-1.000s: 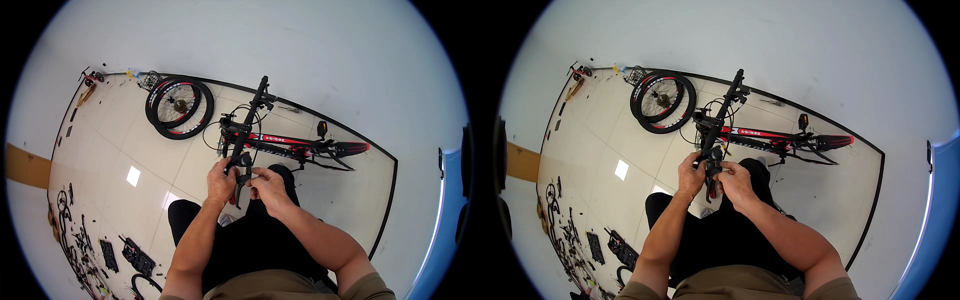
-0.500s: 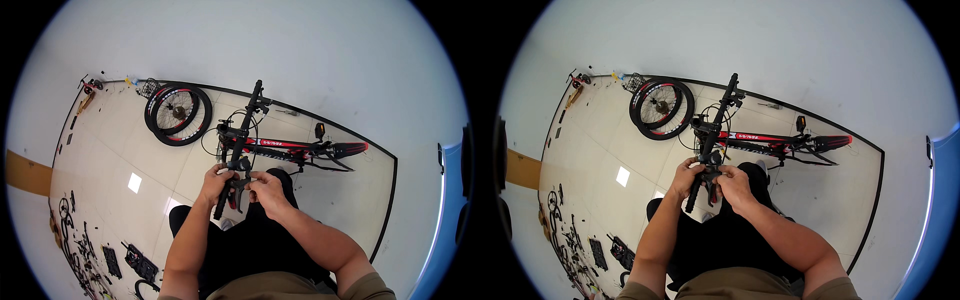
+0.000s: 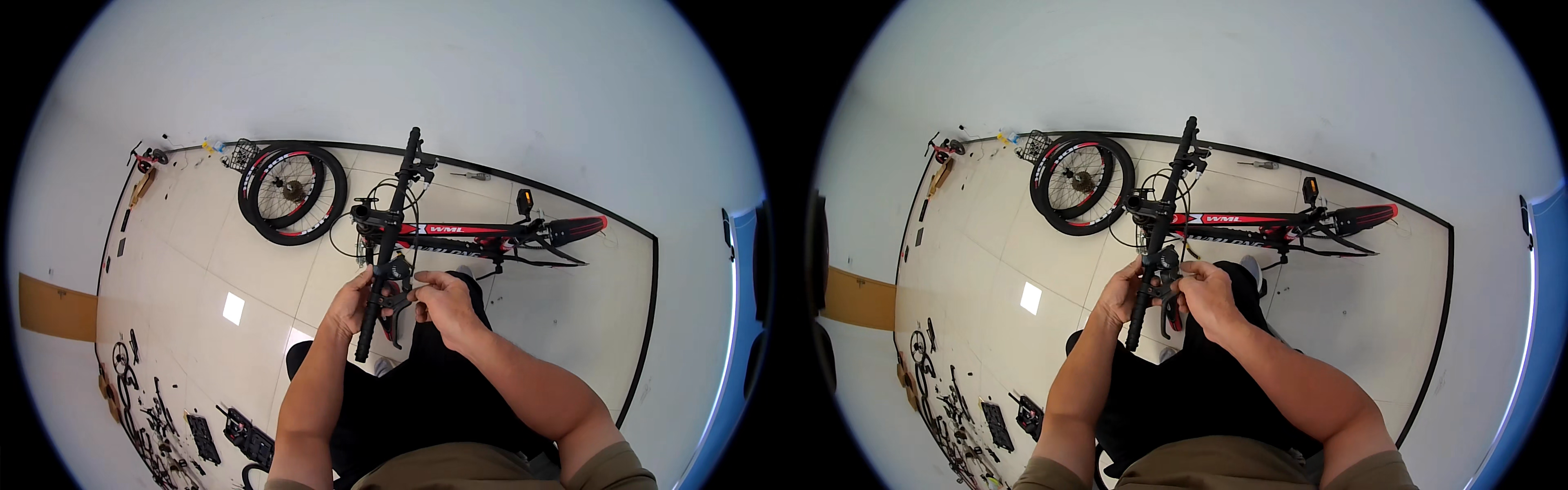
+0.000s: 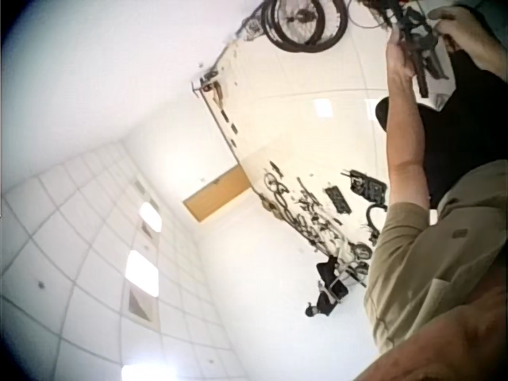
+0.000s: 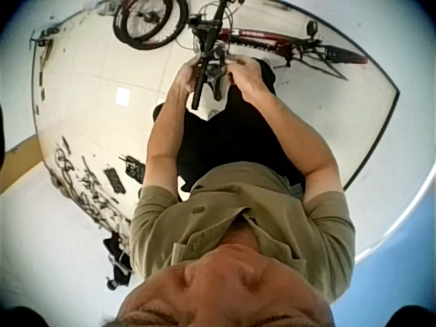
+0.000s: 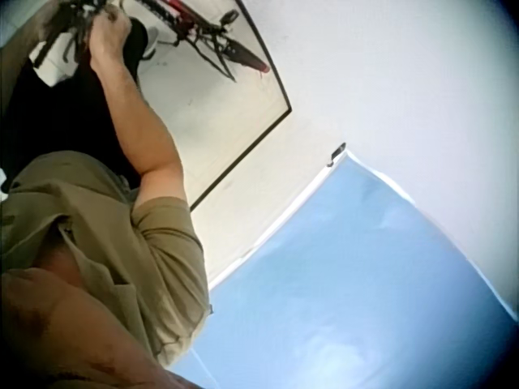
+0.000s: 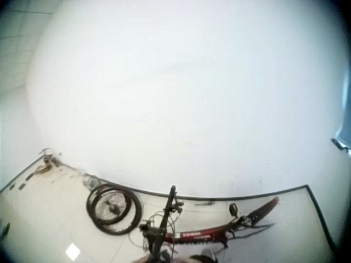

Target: The person adjusts the bicycle handlebar grip and brake lever assembly. They rotate and reposition the grip on the handlebar, then repeatedly press the brake lever and manipulate the shifter mechanism to test function.

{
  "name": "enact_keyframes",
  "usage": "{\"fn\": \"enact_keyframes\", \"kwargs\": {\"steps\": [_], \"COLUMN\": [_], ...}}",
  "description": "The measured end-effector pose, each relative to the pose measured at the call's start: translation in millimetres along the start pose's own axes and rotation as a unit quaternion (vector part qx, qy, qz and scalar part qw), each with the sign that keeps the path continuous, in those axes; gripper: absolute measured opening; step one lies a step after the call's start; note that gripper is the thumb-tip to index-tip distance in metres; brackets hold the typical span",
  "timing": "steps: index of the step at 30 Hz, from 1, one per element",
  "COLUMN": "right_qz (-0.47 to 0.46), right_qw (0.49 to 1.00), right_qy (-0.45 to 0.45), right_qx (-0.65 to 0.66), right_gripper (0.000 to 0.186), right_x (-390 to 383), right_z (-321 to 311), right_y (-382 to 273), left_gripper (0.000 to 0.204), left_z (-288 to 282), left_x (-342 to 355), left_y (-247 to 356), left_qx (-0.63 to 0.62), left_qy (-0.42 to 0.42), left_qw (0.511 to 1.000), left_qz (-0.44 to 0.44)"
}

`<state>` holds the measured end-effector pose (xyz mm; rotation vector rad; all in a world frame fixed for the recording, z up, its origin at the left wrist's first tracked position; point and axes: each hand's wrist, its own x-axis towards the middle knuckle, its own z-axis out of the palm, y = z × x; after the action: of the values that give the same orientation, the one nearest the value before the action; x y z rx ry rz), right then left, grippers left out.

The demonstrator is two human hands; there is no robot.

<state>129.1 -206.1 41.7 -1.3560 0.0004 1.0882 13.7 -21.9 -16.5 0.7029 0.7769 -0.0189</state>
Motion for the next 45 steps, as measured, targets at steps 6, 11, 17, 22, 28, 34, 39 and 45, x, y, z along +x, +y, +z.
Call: {"fn": "enact_keyframes", "kwargs": {"steps": [6,11,17,22,28,34,39,45], "right_qz": [-0.011,-0.004,0.007,0.025,0.038,0.04,0.082,0.068], "right_qw": [0.995,0.973,0.968,0.974,0.977,0.988,0.994,0.991], "right_qy": [0.029,0.027,0.031,0.021,0.024,-0.003,-0.067,-0.109], "right_qx": [0.094,0.231,0.249,0.225,0.21,0.148,0.033,-0.032], "right_gripper": [0.043,0.034,0.031,0.031,0.026,0.038,0.057,0.052], "right_x": [1,-34,-28,-14,-14,-14,-17,-8], "right_z": [-23,-48,-71,-61,-55,-52,-19,1], "right_y": [-19,-35,-31,-35,-34,-27,-8,16], "left_gripper": [0.04,0.044,0.039,0.034,0.035,0.04,0.043,0.045], "left_z": [-11,-6,-1,-9,-3,-4,3,-5], "left_x": [6,1,0,3,4,6,5,8], "left_y": [1,5,6,2,-1,-3,-2,-3], "left_qx": [-0.011,-0.008,-0.04,-0.02,-0.001,0.013,-0.026,-0.047], "left_qy": [-0.01,0.016,0.025,0.021,0.058,0.039,0.001,-0.011], "left_qw": [1.0,1.0,0.999,1.0,0.998,0.999,1.0,0.999], "left_qz": [-0.02,-0.01,-0.013,-0.01,0.002,0.005,-0.005,0.005]}}
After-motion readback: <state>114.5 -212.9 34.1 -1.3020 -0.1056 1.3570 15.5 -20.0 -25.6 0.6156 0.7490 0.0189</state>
